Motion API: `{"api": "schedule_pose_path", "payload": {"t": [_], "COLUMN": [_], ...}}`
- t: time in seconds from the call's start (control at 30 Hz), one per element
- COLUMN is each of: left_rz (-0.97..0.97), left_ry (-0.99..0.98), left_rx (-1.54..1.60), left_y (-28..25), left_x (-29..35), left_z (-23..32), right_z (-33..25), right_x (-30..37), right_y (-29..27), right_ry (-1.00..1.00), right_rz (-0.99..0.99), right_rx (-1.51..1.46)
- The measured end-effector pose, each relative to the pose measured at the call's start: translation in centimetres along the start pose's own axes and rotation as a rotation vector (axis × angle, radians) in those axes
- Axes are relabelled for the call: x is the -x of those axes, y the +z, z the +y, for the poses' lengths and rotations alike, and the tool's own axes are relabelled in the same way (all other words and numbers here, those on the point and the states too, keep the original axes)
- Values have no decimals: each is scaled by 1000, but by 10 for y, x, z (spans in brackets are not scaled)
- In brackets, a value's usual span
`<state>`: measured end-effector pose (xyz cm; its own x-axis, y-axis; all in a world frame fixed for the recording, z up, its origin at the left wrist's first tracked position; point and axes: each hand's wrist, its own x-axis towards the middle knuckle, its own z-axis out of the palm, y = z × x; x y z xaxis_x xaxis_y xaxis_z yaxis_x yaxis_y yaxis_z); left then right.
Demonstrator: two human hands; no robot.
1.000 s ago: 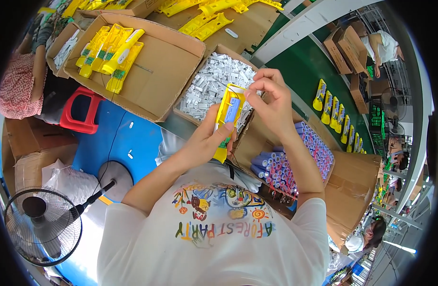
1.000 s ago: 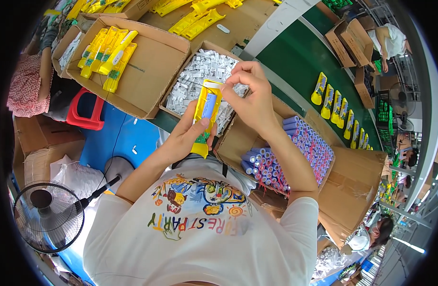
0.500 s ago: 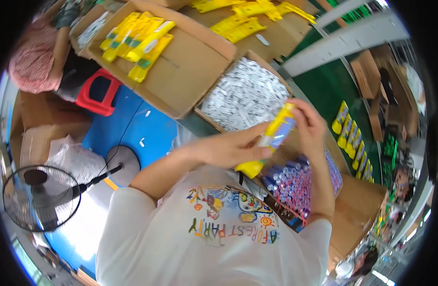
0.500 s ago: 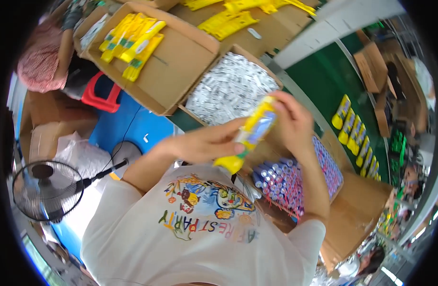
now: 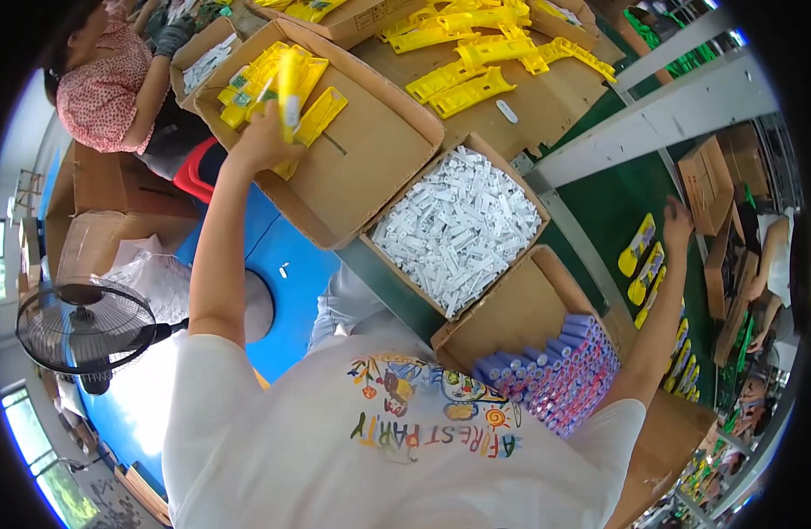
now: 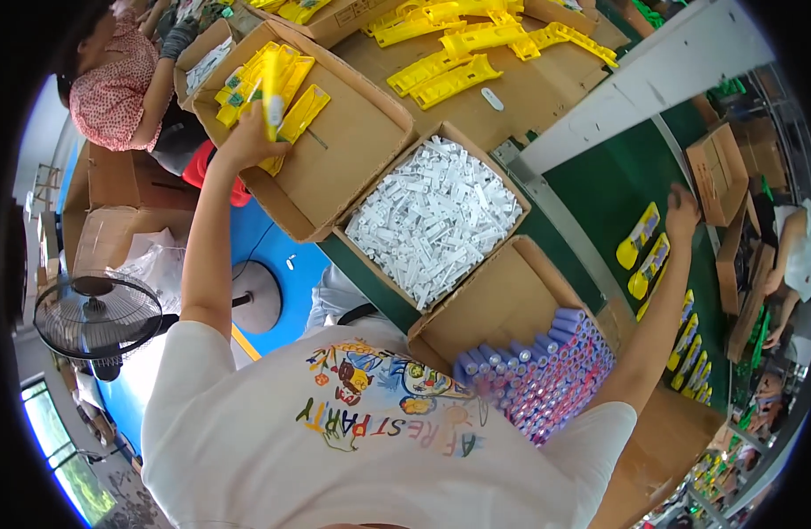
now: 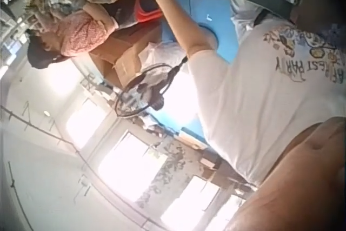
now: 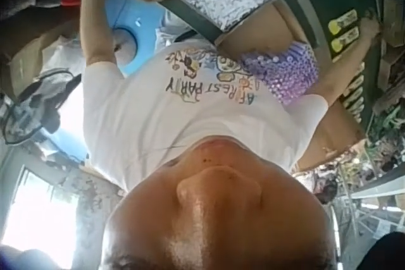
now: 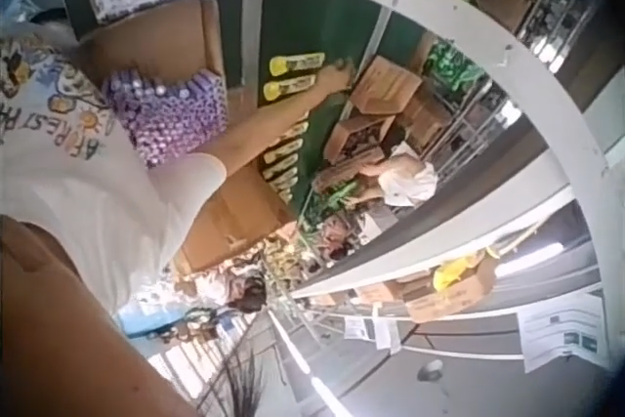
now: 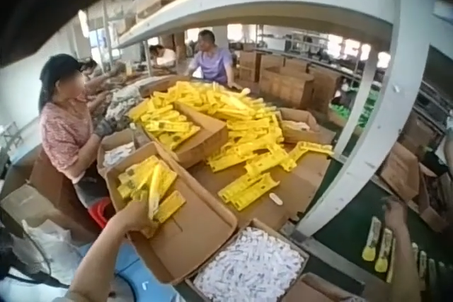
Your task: Manually assemble small electronic devices by inserting batteries and internal components into yellow plastic housings on a production line.
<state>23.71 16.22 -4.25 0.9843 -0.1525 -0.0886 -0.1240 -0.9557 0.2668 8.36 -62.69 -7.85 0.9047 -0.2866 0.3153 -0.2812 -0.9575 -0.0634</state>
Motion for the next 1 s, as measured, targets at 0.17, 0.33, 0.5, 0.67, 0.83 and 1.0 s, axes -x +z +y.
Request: {"api": "schedule_pose_path", "payload": {"t": [0.17, 0.33, 0.5, 0.67, 0.83, 1.0], "left_rz": [36, 260, 499, 596, 397, 156], "left_ry": [153, 385, 219, 768, 397, 515], "left_rx": [-221, -140, -242, -888, -635, 868], "left_y": [10, -21, -40, -38, -119, -86], "left_x": [8, 61, 35, 14, 38, 118], "left_z": [17, 60, 32, 26, 44, 92], "right_z": [-186, -299, -327, -343, -339, -369], "right_x": [51, 126, 164, 176, 191, 196], "right_y": [-113, -178, -194, -199, -196, -189], "right_ry": [-192, -249, -333, -280, -288, -237], "right_rz": [12, -116, -233, -373, -423, -427], "right_rx": [-527, -590, -634, -728, -643, -762]}}
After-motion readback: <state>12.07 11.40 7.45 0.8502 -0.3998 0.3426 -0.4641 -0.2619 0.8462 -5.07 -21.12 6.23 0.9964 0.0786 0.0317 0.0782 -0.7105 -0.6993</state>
